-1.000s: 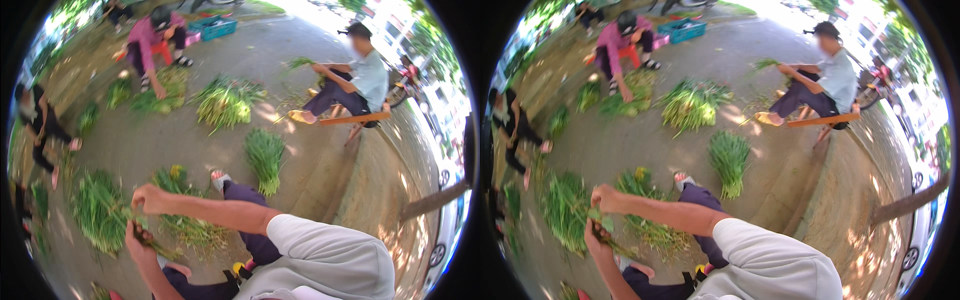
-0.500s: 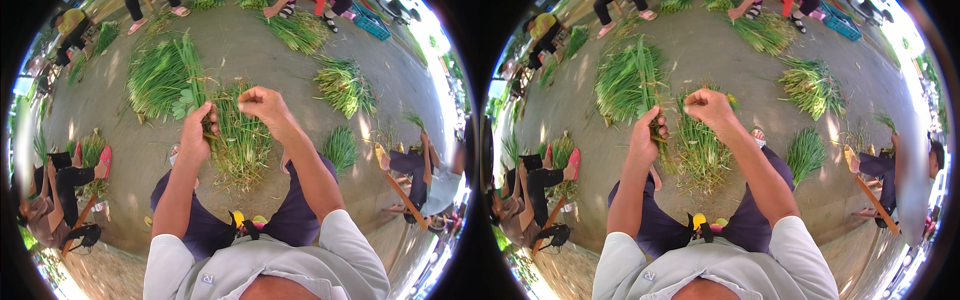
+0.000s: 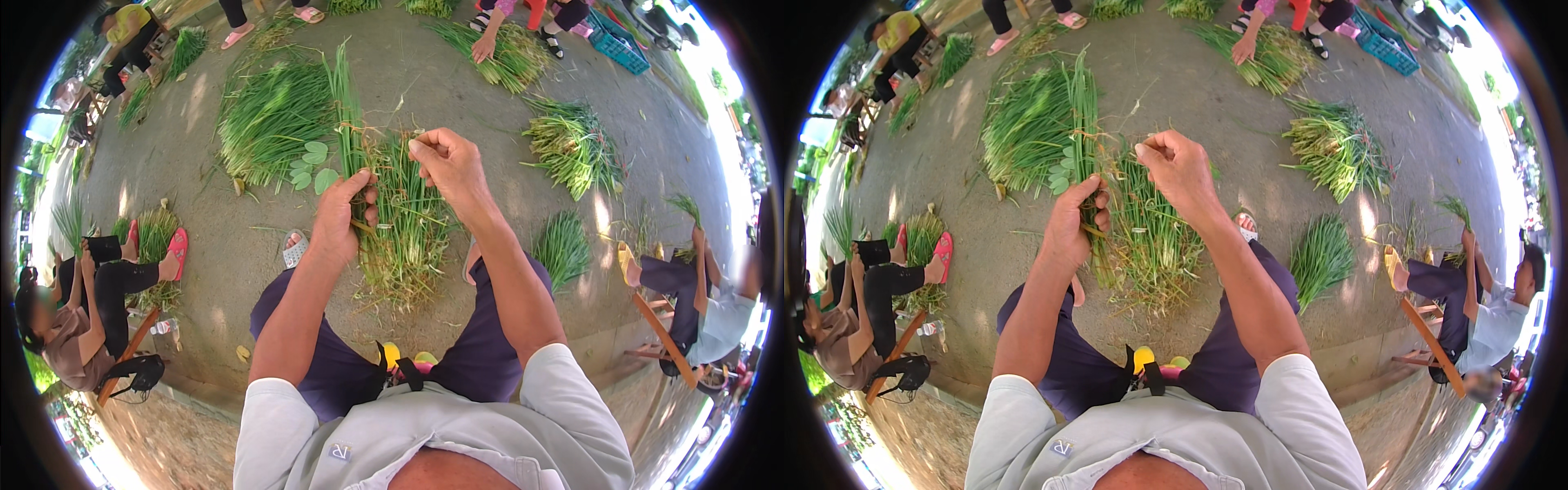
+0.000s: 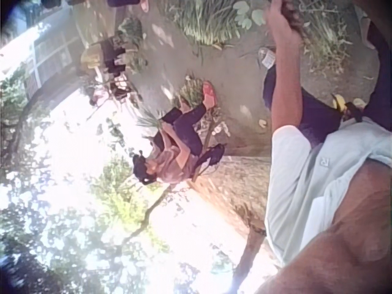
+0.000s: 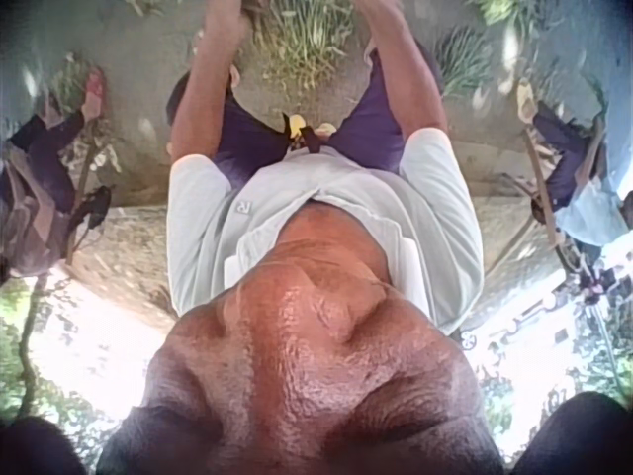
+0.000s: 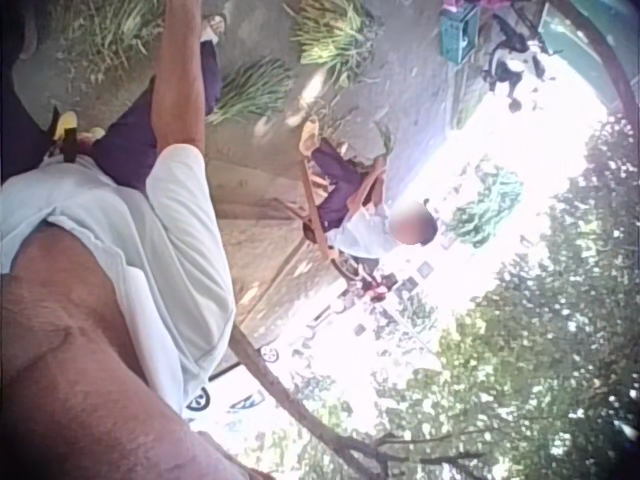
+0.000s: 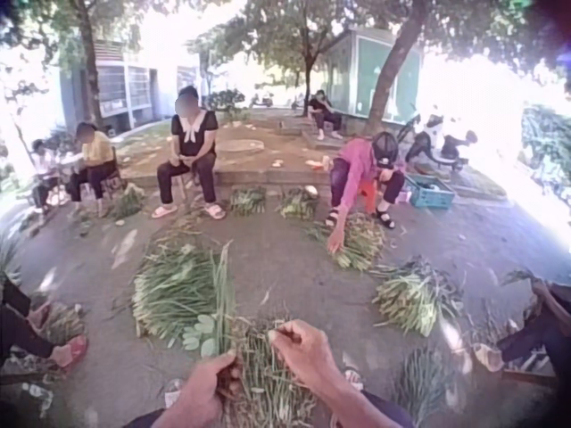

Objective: The person sorts green stalks into bunches and ties each bunch with a thin strand of plant material by hand.

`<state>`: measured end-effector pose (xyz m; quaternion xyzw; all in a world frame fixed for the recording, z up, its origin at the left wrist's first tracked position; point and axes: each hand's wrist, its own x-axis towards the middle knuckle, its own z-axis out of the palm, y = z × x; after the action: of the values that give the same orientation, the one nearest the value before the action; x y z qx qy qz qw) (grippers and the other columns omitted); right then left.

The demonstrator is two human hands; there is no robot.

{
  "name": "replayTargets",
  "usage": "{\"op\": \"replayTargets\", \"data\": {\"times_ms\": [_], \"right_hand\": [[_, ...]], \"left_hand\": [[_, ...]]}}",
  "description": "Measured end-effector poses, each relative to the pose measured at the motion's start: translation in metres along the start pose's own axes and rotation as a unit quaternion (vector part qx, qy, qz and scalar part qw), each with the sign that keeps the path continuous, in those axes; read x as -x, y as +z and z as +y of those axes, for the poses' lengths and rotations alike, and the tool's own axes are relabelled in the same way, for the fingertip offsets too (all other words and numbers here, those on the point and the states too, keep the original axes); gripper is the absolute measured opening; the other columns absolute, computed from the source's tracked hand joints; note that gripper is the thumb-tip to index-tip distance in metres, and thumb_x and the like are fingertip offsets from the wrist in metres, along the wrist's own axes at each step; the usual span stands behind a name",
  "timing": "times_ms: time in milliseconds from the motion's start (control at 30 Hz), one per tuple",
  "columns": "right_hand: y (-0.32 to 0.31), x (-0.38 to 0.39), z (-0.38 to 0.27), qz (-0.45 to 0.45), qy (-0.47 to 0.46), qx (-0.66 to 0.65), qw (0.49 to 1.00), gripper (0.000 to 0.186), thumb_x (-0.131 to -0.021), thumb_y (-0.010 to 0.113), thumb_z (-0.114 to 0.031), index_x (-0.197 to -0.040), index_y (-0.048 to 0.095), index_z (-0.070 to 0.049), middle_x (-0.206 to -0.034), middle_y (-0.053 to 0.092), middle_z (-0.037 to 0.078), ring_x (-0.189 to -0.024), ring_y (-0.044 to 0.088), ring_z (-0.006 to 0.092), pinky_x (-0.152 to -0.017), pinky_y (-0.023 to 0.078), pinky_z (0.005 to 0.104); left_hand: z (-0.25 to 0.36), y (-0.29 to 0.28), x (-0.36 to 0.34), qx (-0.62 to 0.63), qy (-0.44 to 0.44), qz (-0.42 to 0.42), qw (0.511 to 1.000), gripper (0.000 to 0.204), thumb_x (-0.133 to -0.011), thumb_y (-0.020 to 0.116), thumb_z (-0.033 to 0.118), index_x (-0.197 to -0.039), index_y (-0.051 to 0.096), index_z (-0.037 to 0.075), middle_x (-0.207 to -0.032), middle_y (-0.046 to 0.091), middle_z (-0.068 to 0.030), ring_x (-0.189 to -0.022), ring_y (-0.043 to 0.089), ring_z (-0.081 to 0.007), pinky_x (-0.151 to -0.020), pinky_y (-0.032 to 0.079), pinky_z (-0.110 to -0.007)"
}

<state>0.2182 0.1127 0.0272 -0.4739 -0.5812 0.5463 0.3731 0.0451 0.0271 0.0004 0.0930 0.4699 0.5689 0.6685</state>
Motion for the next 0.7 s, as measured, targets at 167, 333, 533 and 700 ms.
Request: {"op": "replayTargets", "data": {"times_ms": [167,333,533,700], "right_hand": [[-0.002,-0.001,0.0,0.007,-0.041,0.001,0.999,0.018,-0.091,0.07,-0.016,-0.097,0.066,0.001,-0.079,0.067,0.003,-0.063,0.057,0.0078,-0.056,0.046,0.0262],[-0.003,0.0,0.0,0.041,-0.212,0.108,0.97,0.025,-0.088,0.073,-0.011,-0.11,0.065,-0.002,-0.098,0.068,0.003,-0.068,0.058,0.0066,-0.061,0.048,0.0245],[0.001,0.004,0.0,0.015,-0.198,0.169,0.966,0.035,-0.084,0.074,-0.016,-0.114,0.063,-0.003,-0.111,0.067,0.012,-0.07,0.066,0.0234,-0.068,0.052,0.0361],[-0.001,-0.001,0.006,0.018,-0.155,0.181,0.971,0.035,-0.084,0.074,-0.018,-0.113,0.065,-0.003,-0.1,0.072,0.013,-0.074,0.069,0.0263,-0.072,0.053,0.0386]], "left_hand": [[-0.003,0.005,0.001,-0.031,0.007,-0.022,0.999,0.017,-0.094,0.065,0.023,-0.093,0.059,0.007,-0.07,0.057,-0.0013,-0.052,0.05,-0.014,-0.049,0.041,-0.027],[-0.01,0.012,0.005,-0.094,0.02,-0.035,0.995,0.016,-0.097,0.062,0.022,-0.094,0.059,0.007,-0.07,0.056,-0.001,-0.054,0.051,-0.0121,-0.049,0.04,-0.026],[-0.027,0.01,0.003,-0.166,0.029,-0.055,0.984,0.017,-0.096,0.064,0.022,-0.094,0.062,0.005,-0.07,0.058,-0.0015,-0.052,0.051,-0.011,-0.048,0.039,-0.025],[-0.035,0.013,0.002,-0.216,0.044,-0.051,0.974,0.016,-0.096,0.061,0.022,-0.091,0.061,0.006,-0.063,0.056,-0.0004,-0.047,0.047,-0.0086,-0.044,0.034,-0.026]]}}
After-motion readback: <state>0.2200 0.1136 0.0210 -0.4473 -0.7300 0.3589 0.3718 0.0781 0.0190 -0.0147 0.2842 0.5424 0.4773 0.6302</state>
